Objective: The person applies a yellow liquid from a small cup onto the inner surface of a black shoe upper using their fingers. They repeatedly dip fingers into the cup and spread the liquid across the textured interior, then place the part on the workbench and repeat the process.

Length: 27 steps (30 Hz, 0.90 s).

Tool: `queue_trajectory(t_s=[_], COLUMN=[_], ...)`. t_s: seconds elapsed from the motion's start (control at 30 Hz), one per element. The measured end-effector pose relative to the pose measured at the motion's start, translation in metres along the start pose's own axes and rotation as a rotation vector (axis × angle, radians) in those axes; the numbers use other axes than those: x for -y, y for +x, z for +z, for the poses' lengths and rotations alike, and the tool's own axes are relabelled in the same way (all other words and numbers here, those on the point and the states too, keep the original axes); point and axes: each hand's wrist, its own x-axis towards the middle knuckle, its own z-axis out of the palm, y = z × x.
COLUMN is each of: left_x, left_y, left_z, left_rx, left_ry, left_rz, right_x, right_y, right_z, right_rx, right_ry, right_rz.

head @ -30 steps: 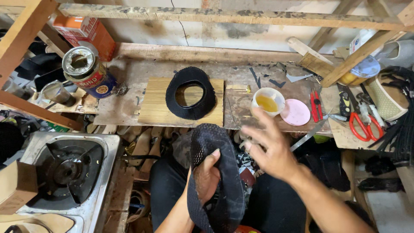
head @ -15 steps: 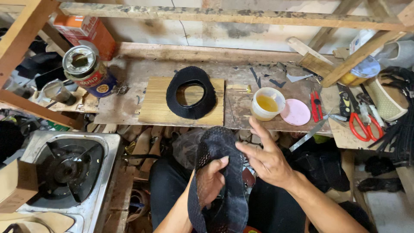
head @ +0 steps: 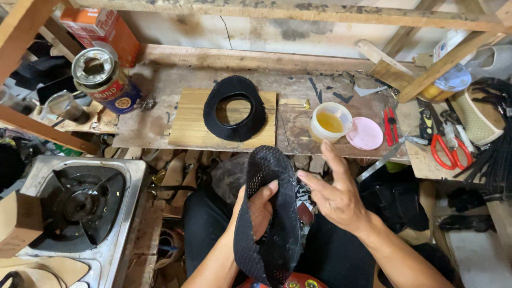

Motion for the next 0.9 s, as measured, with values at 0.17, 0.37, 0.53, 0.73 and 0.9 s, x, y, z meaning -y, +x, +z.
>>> queue_trajectory(t_s=[0.17,0.37,0.53,0.73,0.9], left_x=[0.002,-0.002,0.001,0.018,0.016], left_y=[0.013,0.018,0.022,0.027,0.023], left_z=[-0.003,0.006,-0.001,-0.015,-0.021], left_rx=[-0.075,-0.112,-0.066,-0.200,-0.166], left_ry=[0.127,0.179,0.316,0.370,0.325], left_rz=[0.118,0.083,-0.250,-0.234,-0.120], right_x=[0.008,0.020,-0.022,-0.103,-0.125], right_y=[-0.001,0.003,0.026,0.063,0.054], right_z=[0.001,0.000,-0.007,-0.012,-0.015], right_rx=[0.044,0.119,0.221,0.241,0.385], right_ry=[0.335,0.749,0.260,-0.432,-0.358], right_rz=[0.075,0.586,0.588,0.334,0.497])
